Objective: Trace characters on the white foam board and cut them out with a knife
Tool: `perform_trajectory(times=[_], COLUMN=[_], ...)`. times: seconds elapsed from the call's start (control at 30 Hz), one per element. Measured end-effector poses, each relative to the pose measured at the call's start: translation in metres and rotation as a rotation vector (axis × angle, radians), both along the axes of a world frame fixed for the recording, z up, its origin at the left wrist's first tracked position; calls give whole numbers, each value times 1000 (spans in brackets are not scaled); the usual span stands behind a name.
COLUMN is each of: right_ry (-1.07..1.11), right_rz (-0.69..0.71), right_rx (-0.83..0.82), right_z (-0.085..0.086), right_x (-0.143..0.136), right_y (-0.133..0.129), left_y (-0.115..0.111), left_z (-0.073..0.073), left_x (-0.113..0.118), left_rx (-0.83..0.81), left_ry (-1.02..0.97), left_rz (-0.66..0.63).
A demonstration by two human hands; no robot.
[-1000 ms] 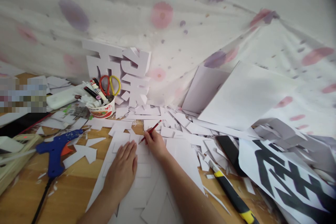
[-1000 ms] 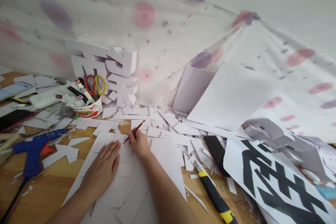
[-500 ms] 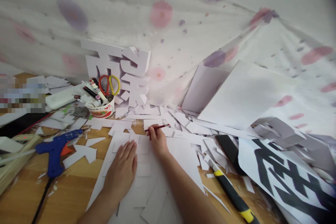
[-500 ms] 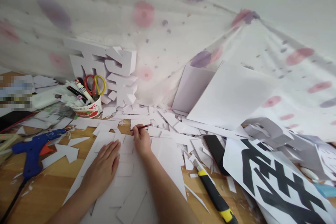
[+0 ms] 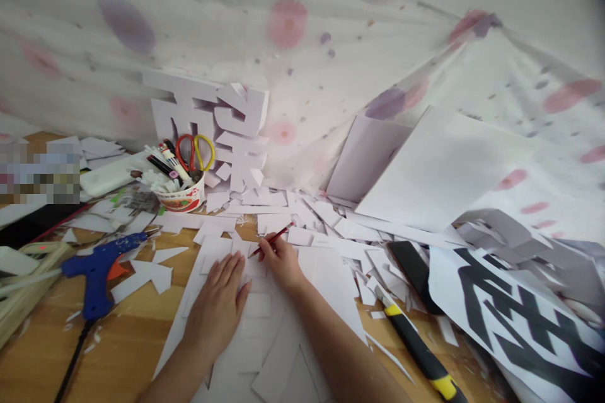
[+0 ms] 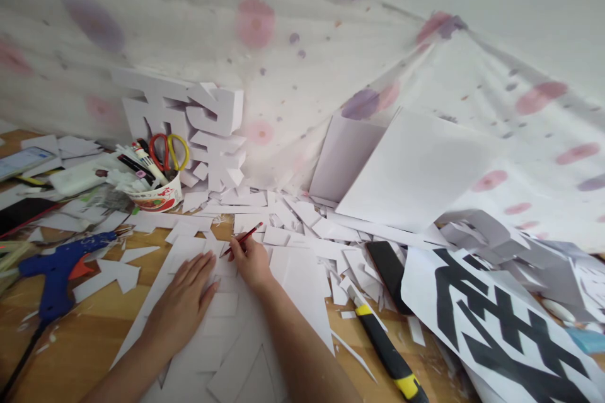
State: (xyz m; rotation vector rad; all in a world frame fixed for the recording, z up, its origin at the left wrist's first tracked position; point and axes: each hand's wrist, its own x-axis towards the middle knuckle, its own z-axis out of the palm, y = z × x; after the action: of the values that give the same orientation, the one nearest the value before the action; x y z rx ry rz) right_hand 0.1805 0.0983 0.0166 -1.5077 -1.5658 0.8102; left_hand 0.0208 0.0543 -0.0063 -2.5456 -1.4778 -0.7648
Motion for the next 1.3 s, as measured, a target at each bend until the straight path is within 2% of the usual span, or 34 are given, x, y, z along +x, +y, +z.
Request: perform_trajectory(times=[0.2, 0.43, 0.7, 0.9, 1.13, 1.2, 1.3], right_ry=[-76, -234, -618, -858, -888, -801, -528], right_rz=[7, 69, 154, 257, 346, 304, 139], right_rx=[-41, -10, 33, 93, 153, 214, 252], right_z=[6, 19, 49, 59, 54, 54, 55], right_x=[0, 0, 11, -3, -12, -6, 5], right_y=[-1, -1, -5, -4, -4, -7, -14], left_y=[-1, -3, -2, -2, -2, -2, -3], left_z=[1, 1, -3, -2, -2, -2, -1], left_x=[-1, -1, -1, -1, -1, -1, -1], left_rx=[-55, -99, -94, -100, -85, -92, -100], left_ry=[15, 12, 14, 11, -20, -8, 6], left_rz=[-4, -14, -11, -11, -15, -14, -19])
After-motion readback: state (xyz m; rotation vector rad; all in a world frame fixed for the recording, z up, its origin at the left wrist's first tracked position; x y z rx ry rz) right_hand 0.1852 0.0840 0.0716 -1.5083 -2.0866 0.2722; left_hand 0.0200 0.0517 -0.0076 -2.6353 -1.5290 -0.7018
